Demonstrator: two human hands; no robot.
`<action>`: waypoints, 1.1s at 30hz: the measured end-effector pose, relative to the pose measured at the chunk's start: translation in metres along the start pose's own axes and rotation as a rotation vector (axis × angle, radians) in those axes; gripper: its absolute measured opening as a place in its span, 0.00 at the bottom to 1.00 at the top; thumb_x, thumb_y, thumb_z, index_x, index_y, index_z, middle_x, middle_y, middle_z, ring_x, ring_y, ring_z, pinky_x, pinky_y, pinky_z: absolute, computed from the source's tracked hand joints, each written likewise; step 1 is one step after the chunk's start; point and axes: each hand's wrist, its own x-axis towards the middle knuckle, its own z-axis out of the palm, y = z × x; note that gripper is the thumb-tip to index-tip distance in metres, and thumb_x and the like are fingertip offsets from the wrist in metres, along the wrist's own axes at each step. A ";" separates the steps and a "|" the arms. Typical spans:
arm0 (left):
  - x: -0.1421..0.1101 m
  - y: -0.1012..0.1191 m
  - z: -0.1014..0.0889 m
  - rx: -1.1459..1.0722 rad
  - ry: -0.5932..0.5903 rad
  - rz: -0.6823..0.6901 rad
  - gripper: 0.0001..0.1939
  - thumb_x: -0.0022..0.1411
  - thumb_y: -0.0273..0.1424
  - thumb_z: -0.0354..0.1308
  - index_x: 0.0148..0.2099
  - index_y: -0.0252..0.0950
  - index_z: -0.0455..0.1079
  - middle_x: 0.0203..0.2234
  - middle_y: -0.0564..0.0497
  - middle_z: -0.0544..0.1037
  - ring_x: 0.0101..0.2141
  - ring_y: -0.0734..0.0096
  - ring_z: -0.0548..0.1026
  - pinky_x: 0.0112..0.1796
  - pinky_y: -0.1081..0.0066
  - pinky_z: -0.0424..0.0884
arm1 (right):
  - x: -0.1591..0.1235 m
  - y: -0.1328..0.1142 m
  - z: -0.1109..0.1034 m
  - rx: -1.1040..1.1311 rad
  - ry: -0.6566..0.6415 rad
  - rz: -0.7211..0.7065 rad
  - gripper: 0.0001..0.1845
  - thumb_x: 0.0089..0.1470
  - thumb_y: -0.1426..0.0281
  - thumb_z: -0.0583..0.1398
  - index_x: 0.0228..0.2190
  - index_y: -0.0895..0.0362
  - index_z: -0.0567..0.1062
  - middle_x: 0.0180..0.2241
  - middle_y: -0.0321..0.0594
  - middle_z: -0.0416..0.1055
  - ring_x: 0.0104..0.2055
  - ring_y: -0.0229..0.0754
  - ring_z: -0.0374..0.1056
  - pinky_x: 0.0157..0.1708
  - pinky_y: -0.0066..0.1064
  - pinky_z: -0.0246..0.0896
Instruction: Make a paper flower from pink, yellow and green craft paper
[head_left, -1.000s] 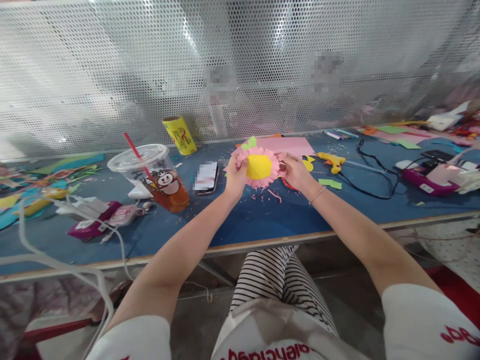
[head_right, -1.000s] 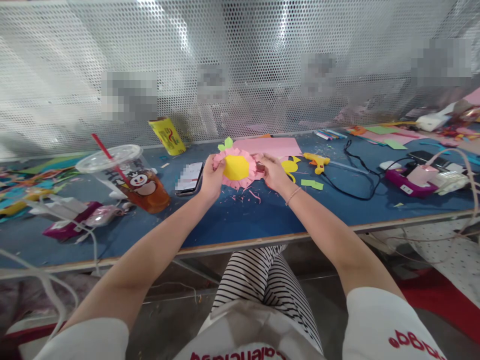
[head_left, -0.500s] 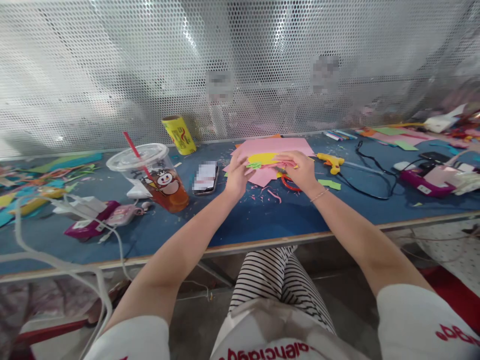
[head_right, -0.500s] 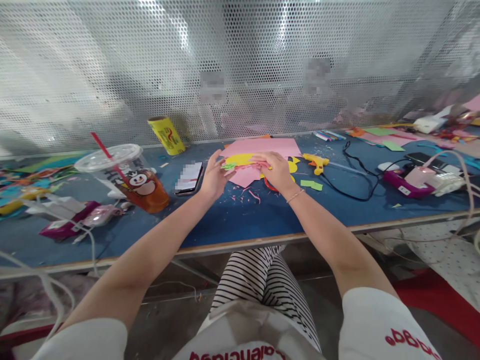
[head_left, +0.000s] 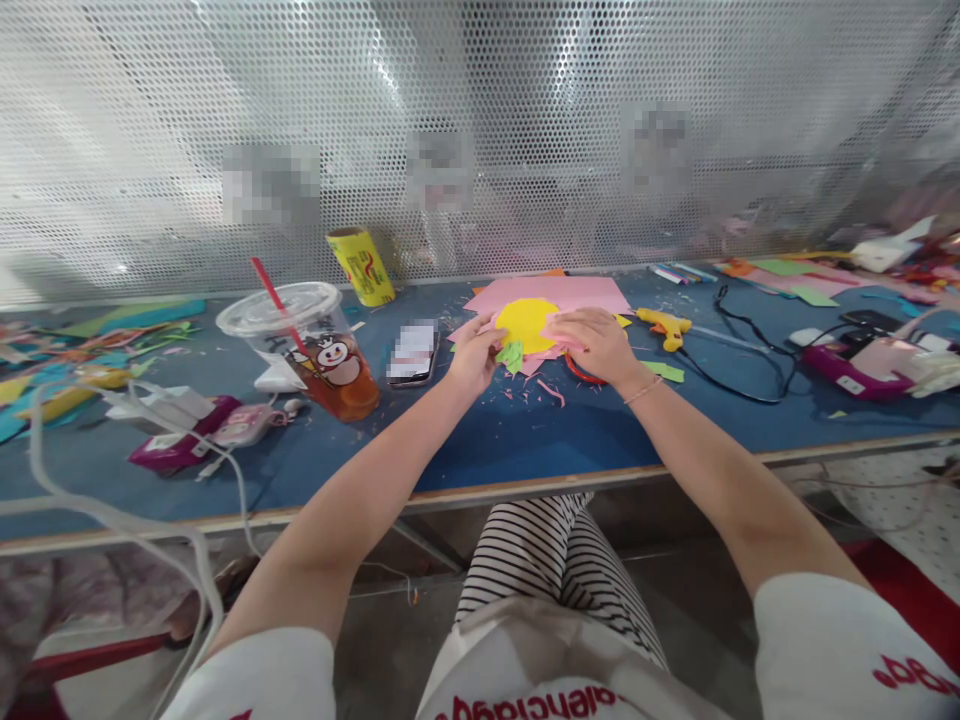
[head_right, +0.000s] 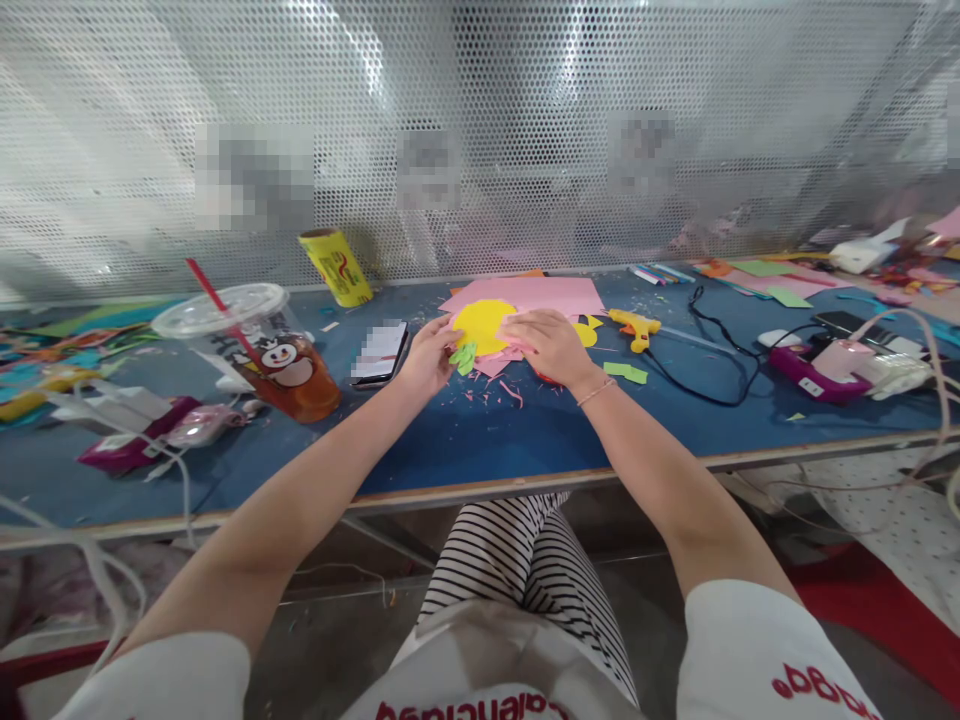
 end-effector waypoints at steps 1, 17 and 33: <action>0.000 0.001 0.000 0.002 0.004 0.009 0.24 0.40 0.23 0.60 0.44 0.35 0.64 0.22 0.55 0.73 0.18 0.79 0.69 0.20 0.78 0.66 | 0.000 0.000 0.001 -0.003 -0.012 -0.009 0.16 0.55 0.71 0.54 0.44 0.47 0.73 0.49 0.37 0.71 0.52 0.43 0.66 0.55 0.44 0.57; 0.002 -0.004 -0.003 0.062 -0.028 0.166 0.26 0.40 0.24 0.61 0.46 0.38 0.65 0.21 0.57 0.71 0.17 0.83 0.63 0.19 0.80 0.58 | 0.002 -0.004 -0.003 0.031 -0.102 -0.099 0.16 0.58 0.70 0.51 0.44 0.49 0.74 0.46 0.38 0.73 0.52 0.43 0.66 0.53 0.44 0.59; -0.006 0.003 0.000 0.107 -0.028 0.263 0.25 0.43 0.25 0.60 0.46 0.40 0.64 0.22 0.57 0.73 0.18 0.82 0.65 0.19 0.80 0.59 | 0.003 -0.007 -0.001 0.060 -0.208 -0.108 0.18 0.59 0.71 0.51 0.48 0.47 0.71 0.51 0.36 0.69 0.55 0.41 0.63 0.57 0.45 0.56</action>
